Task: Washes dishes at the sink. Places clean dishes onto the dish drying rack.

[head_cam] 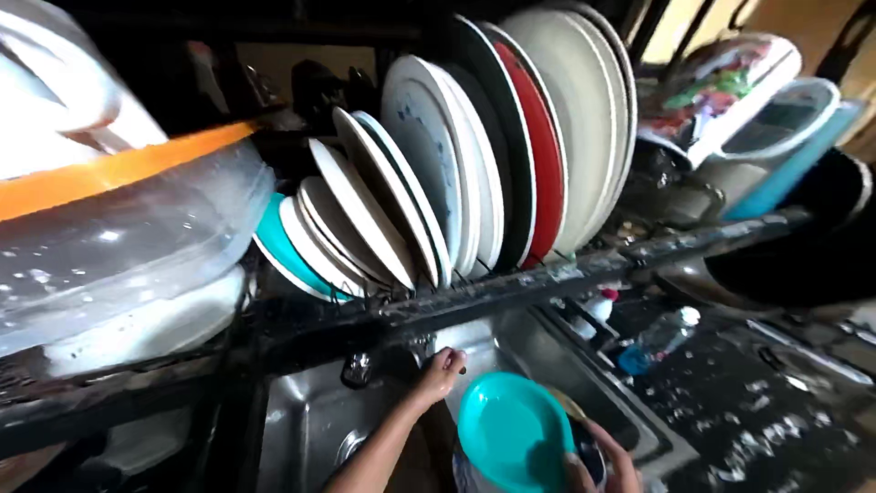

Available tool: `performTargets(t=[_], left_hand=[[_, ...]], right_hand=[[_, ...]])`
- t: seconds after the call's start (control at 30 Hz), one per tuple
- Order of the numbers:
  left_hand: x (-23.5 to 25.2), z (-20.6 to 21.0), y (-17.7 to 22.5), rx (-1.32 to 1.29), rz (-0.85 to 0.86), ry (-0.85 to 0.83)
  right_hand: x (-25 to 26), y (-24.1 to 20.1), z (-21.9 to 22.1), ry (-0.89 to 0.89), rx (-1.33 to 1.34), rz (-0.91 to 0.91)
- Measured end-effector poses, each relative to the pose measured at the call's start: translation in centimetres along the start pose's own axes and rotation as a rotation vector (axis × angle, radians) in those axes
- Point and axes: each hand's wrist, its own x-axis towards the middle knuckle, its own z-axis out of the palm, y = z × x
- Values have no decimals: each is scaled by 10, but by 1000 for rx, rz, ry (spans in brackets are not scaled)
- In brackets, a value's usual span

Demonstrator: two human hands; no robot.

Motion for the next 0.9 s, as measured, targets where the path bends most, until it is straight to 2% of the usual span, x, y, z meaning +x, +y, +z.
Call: performTargets(t=[0.1,0.17,0.3,0.4,0.47,0.6,0.7,0.77,0.83,0.9], left_hand=[[-67,2,12,-84,73,-97],[-99,4,13,-111,41,-105],[-131,-4,2,-160,-81,130],[-152,-33,8,-10,-58,381],[-174,-54,14,238,152,478],[-221,-92,46,828,660,438],[-258,-114,106,916,955,517],[-281,-133,149,1039,1099,623],[-293,-150,186,1220,1165,748],[-289,-161,213,1325,1235,727]], right_hand=[[-5,-6,9,21,-46,-40],[-6,-9,16,12,-33,-56],[-15,-19,34,-56,7,-66],[-22,-21,41,-85,19,-74],[-26,-25,42,-101,7,-60],[-35,-31,44,-155,-15,-95],[-40,-34,44,-157,-18,-125],[-43,-37,45,-151,-5,-131],[-47,-43,46,-155,13,-130],[-53,-47,49,-155,35,-114]])
